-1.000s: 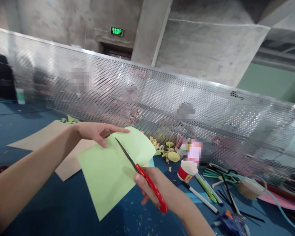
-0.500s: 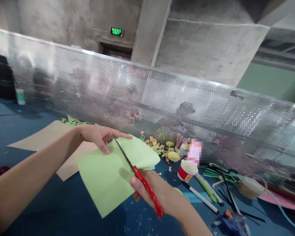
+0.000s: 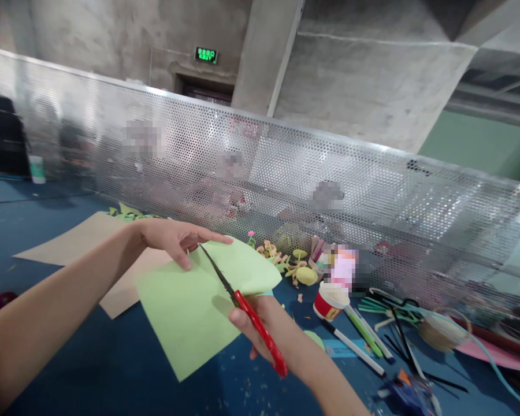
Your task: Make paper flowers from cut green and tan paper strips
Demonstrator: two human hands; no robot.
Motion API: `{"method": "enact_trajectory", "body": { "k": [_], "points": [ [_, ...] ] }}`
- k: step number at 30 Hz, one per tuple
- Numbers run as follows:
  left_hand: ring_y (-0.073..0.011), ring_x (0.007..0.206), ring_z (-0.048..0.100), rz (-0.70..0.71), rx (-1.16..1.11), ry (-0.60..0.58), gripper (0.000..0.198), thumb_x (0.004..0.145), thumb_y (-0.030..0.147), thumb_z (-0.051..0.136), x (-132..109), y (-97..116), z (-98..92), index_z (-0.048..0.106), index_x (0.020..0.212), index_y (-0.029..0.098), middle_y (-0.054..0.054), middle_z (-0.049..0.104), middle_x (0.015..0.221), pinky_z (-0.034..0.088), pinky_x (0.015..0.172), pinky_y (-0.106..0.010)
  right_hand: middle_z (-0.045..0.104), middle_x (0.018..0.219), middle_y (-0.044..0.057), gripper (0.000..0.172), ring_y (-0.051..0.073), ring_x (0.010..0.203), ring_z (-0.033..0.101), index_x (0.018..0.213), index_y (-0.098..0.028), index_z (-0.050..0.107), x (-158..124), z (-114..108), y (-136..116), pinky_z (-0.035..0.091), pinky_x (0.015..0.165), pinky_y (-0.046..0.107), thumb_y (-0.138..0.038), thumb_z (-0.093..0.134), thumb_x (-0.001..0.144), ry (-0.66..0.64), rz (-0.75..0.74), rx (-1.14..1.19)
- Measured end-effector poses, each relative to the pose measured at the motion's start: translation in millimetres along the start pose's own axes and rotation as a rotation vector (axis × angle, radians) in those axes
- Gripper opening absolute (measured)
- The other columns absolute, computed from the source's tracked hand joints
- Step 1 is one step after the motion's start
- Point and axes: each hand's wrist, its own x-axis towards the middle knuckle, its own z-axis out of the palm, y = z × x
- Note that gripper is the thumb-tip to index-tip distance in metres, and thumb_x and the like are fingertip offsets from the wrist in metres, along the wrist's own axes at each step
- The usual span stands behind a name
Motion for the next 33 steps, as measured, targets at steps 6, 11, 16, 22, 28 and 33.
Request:
{"method": "enact_trajectory", "body": {
  "k": [6,11,16,22,28,33],
  "points": [
    [-0.0274,0.116,0.045,-0.018,-0.005,0.045,0.079,0.064,0.015,0.068,-0.7,0.5,1.1,0.032,0.132,0.03,-0.003,0.044,0.132,0.045,0.087,-0.034,0.027,0.048,-0.009,0.041,0.004,0.035,0.035,0.077,-0.017,0.047,1.5,0.7,-1.8,0.044,0.033,0.017,-0.058,0.047,0.075,0.022,0.063,0.011],
    [-0.0257,0.116,0.044,-0.003,0.033,0.018,0.08,0.065,0.016,0.066,0.1,-1.2,-0.7,0.028,0.134,0.03,-0.002,0.042,0.133,0.044,0.087,-0.032,0.028,0.049,-0.009,0.041,0.003,0.031,0.032,0.071,-0.019,0.042,1.5,3.0,3.5,0.041,0.029,0.016,-0.059,0.044,0.077,0.048,0.096,0.008],
    [-0.026,0.12,0.04,-0.002,0.037,0.02,0.08,0.065,0.016,0.066,0.6,-1.9,-0.2,0.028,0.134,0.029,-0.002,0.038,0.135,0.043,0.088,-0.032,0.027,0.045,-0.01,0.046,0.004,0.028,0.035,0.065,-0.019,0.038,0.4,4.9,-1.6,0.037,0.026,0.017,-0.064,0.044,0.073,0.052,0.176,0.009],
    [-0.0262,0.117,0.043,-0.029,0.04,0.024,0.082,0.066,0.016,0.066,0.5,-7.3,-2.1,0.024,0.135,0.029,-0.003,0.042,0.133,0.045,0.085,-0.031,0.024,0.04,-0.01,0.052,0.007,0.027,0.035,0.059,-0.021,0.036,1.4,5.5,-6.7,0.038,0.029,0.021,-0.07,0.032,0.073,0.051,0.195,-0.031],
    [-0.0257,0.102,0.056,-0.083,0.045,0.052,0.084,0.064,0.019,0.068,-2.1,-17.0,-8.5,0.024,0.135,0.032,-0.005,0.047,0.129,0.049,0.074,-0.031,0.055,0.066,0.002,0.04,0.012,0.061,0.056,0.077,-0.017,0.05,-16.9,-14.0,-26.9,0.047,0.06,0.024,-0.053,0.036,0.084,-0.157,0.021,-0.264],
    [-0.0249,0.104,0.054,-0.177,0.261,0.193,0.073,0.06,0.022,0.07,-14.1,-38.0,-27.4,0.041,0.126,0.031,-0.004,0.046,0.13,0.045,0.081,-0.029,0.063,0.074,0.006,0.052,0.016,0.068,0.06,0.081,-0.017,0.055,-34.3,-38.6,-28.0,0.047,0.064,0.028,-0.061,0.029,0.081,-0.274,-0.059,-0.16]
  ]
}}
